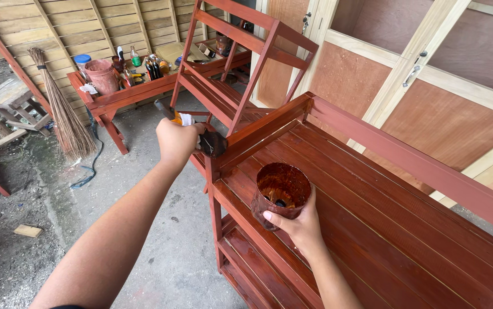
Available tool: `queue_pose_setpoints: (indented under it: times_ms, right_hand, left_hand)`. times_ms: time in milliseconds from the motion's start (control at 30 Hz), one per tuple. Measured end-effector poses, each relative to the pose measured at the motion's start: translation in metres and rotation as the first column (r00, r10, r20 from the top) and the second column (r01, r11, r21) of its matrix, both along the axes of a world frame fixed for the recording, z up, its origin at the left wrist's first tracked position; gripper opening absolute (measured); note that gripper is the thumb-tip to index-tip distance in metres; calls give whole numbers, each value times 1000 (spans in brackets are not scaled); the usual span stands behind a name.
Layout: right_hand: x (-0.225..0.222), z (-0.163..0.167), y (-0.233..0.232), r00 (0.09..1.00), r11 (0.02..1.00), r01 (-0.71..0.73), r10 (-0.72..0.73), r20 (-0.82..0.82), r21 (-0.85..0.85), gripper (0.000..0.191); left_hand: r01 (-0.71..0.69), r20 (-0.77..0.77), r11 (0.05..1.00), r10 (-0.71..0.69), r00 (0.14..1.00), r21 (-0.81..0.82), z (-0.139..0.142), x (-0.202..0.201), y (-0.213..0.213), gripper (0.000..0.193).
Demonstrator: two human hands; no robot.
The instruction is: The person applies reddish-brown wood stain to a slatted wooden shelf unit using a wide brush, holding a container of stain in the other hand. They brush the top surface, edges, rails, and lower shelves, moving around the furniture to coat different sides.
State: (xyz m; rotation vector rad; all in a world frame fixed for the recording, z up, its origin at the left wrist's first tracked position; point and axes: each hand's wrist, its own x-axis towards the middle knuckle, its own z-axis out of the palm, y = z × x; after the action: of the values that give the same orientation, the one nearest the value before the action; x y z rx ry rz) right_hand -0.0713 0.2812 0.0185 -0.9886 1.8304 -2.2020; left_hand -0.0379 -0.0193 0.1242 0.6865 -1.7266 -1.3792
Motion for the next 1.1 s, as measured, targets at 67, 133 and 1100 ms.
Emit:
queue_pose_setpoints:
  times_ms: [67, 133, 1100]
  right_hand:
    - [0, -1, 4, 1000, 1000, 10, -10, -10, 5, 94]
    - [-2, -1, 10, 999, 999, 29, -29, -22, 13, 93]
    - [-76, -9, 85, 911, 908, 410, -402, 88, -88, 99]
  left_hand:
    - [9, 21, 1000, -9, 1000, -15, 0, 9, -1, 21]
    - [7, 1, 1000, -7, 1000, 0, 0, 19, -4, 20]
    - [316, 443, -449, -210, 872, -836, -30, -144, 112, 17]
